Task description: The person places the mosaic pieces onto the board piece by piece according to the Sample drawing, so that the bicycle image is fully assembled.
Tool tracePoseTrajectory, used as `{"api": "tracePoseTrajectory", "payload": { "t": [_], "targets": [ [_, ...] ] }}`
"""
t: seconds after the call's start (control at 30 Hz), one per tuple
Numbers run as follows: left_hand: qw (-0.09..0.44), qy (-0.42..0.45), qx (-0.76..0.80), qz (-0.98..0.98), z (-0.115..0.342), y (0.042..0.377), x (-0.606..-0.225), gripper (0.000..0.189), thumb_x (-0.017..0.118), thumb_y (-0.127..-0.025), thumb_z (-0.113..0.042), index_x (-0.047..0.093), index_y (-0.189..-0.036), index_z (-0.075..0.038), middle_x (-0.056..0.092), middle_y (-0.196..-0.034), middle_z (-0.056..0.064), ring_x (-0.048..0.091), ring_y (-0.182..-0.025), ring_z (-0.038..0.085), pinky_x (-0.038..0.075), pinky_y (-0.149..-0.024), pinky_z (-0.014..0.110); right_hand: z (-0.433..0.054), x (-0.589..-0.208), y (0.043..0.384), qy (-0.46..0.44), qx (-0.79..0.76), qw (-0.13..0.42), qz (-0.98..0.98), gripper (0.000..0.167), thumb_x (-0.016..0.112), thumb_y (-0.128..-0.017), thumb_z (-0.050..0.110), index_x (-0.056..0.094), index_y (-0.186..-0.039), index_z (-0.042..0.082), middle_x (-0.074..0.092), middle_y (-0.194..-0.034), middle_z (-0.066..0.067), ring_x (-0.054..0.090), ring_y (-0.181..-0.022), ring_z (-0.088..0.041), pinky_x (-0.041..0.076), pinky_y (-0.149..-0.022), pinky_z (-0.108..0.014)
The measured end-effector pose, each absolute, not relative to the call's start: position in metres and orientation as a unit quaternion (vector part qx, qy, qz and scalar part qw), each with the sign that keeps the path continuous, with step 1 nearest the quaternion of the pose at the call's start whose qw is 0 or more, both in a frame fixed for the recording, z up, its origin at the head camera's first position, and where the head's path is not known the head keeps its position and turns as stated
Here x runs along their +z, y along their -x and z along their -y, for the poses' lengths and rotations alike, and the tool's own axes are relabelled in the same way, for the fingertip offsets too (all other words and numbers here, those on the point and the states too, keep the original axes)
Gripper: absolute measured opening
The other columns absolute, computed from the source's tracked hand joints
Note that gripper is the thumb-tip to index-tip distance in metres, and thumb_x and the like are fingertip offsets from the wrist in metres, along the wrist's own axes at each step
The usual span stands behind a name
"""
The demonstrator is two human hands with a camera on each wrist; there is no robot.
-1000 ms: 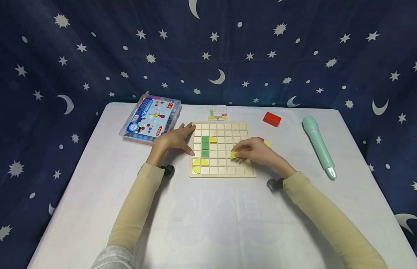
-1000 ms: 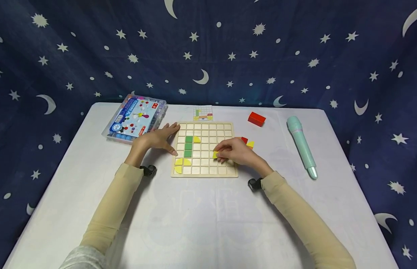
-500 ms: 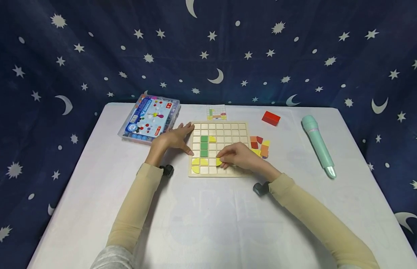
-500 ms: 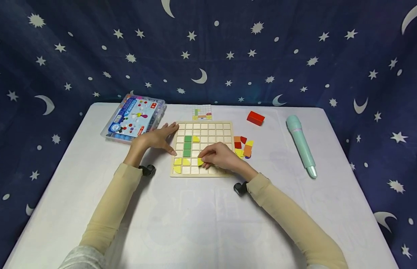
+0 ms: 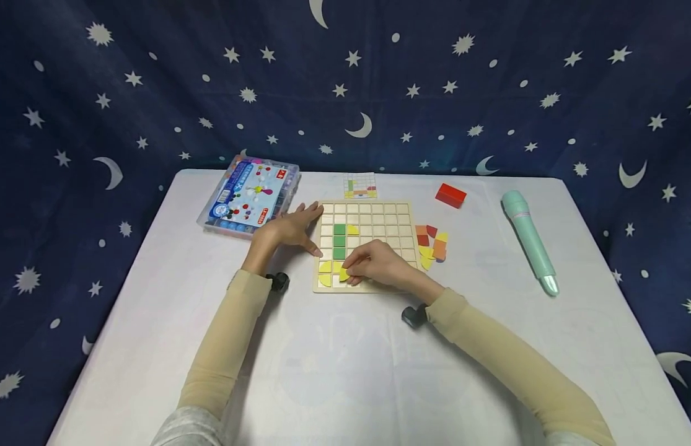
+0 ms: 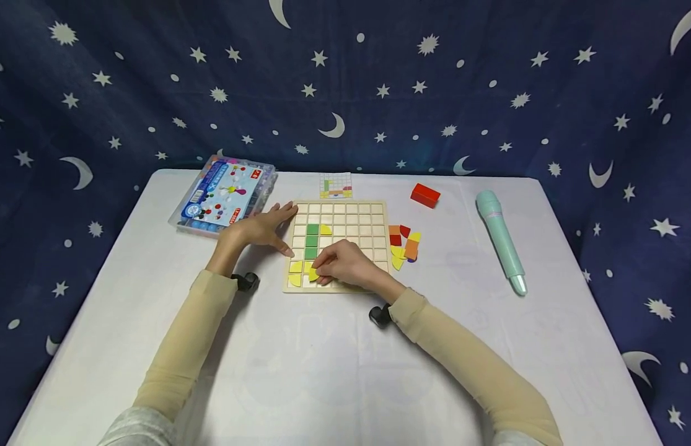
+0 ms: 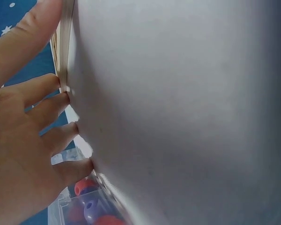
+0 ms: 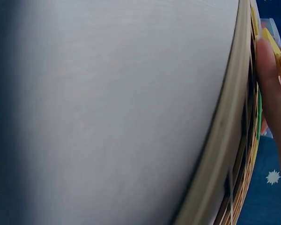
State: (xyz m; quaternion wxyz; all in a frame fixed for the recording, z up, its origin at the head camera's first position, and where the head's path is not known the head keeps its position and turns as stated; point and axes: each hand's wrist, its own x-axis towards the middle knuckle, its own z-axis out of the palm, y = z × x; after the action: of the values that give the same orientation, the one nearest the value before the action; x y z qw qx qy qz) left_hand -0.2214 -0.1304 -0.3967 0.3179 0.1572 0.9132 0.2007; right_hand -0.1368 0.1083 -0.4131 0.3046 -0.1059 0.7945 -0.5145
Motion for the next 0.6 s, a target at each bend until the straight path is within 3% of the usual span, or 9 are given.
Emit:
{"api": "tracePoseTrajectory", "payload": {
  "t": [0.6],
  "targets": [
    [0.318,-0.163,0.193,-0.914,0.129,0.221,-0.394,0.116,0.088,-0.08,-0.039,0.014,-0.167,-0.018,0.0,-0.175,0.001,-0.005,-0.161,0.03,-0.006,-0.125,0.065,-0.094,-0.414,0.132,0.139,-0.452,0.276,-0.837,0.009,0.069,-0.093,0.003,0.078,-0.095,0.0,0.076,-0.08,-0.006,0.075,-0.068,-0.015,0.06,-0.065,-0.025]
  ]
}}
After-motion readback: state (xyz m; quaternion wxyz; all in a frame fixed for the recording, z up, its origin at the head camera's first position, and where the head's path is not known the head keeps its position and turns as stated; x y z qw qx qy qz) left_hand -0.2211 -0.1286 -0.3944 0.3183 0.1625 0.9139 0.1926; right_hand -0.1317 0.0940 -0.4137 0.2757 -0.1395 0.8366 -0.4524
